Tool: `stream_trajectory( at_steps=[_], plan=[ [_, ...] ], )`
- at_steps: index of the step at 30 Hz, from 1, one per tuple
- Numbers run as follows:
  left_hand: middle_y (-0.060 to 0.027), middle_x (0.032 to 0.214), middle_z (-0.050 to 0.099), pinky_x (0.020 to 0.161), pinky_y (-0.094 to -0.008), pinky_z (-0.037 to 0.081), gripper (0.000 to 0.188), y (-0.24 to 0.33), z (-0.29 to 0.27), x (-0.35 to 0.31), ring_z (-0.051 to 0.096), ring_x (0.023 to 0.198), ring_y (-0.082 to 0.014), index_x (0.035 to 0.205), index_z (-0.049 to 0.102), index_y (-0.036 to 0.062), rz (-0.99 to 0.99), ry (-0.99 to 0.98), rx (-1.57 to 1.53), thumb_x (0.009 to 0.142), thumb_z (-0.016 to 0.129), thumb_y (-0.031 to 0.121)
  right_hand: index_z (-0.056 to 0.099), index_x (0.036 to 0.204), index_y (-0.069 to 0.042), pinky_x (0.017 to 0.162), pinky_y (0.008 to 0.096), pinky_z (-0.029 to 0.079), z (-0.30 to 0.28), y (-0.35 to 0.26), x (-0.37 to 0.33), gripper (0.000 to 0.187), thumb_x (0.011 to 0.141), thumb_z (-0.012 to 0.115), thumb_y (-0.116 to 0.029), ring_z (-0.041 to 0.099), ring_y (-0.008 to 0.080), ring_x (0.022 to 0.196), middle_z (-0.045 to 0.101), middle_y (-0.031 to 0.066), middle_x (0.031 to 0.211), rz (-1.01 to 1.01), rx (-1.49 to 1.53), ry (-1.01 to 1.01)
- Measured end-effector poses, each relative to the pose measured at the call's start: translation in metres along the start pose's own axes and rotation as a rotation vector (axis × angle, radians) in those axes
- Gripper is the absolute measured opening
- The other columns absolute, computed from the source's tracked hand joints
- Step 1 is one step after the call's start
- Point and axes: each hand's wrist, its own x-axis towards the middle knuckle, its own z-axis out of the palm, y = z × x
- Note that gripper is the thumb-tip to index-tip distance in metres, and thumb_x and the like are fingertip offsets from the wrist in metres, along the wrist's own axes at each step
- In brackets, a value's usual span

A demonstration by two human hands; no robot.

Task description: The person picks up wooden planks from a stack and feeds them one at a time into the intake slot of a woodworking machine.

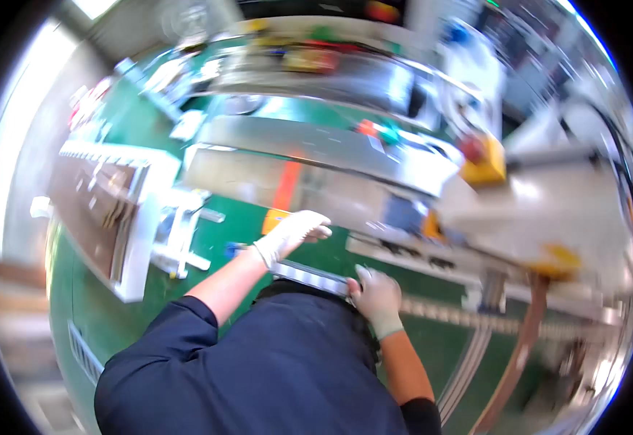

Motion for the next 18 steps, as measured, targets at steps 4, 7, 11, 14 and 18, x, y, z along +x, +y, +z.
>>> stream_trajectory(
  at_steps=[4,7,11,14,18],
  plan=[
    [-0.0060,0.110,0.074,0.091,-0.0322,0.053,0.033,-0.022,-0.113,-0.049,0.069,0.101,-0.0156,0.126,0.067,0.0044,0.072,0.375,-0.119,0.107,0.056,0.030,0.074,0.107,-0.008,0.082,0.0473,0.056,0.049,-0.059,0.041,0.034,0.094,0.067,-0.038,0.071,0.0350,0.093,0.075,0.0138,0.098,-0.113,-0.009,-0.021],
    [-0.0091,0.113,0.074,0.089,-0.0306,0.054,0.034,-0.039,-0.218,-0.106,0.069,0.104,-0.0173,0.125,0.066,0.0000,0.251,0.705,0.198,0.107,0.056,0.027,0.074,0.108,-0.008,0.081,0.0468,0.056,0.069,-0.094,0.059,0.033,0.095,0.066,-0.037,0.071,0.0358,0.091,0.075,0.0147,0.097,-0.054,-0.099,-0.091],
    [-0.0094,0.110,0.075,0.086,-0.0340,0.055,0.036,-0.079,-0.352,-0.176,0.070,0.097,-0.0179,0.119,0.067,0.0055,0.186,1.064,-0.153,0.106,0.056,0.037,0.075,0.108,-0.007,0.079,0.0459,0.056,0.092,-0.131,0.077,0.033,0.095,0.066,-0.036,0.072,0.0362,0.090,0.076,0.0149,0.098,-0.074,-0.099,-0.080],
    [-0.0048,0.093,0.072,0.071,-0.0307,0.052,0.030,-0.111,-0.458,-0.217,0.066,0.086,-0.0148,0.106,0.066,0.0090,0.254,1.392,-0.290,0.098,0.061,0.037,0.074,0.104,-0.003,0.077,0.0434,0.056,0.096,-0.145,0.090,0.026,0.094,0.070,-0.028,0.072,0.0374,0.088,0.075,0.0166,0.096,-0.065,-0.031,0.001],
    [0.0007,0.068,0.047,0.057,-0.0365,0.035,0.036,-0.088,-0.564,-0.260,0.039,0.062,-0.0114,0.070,0.053,0.0069,0.358,1.933,-0.151,0.097,0.057,0.030,0.074,0.103,-0.001,0.079,0.0437,0.056,0.097,-0.154,0.087,0.028,0.098,0.067,-0.028,0.071,0.0371,0.088,0.074,0.0177,0.097,0.075,-0.043,0.156]
  ],
)
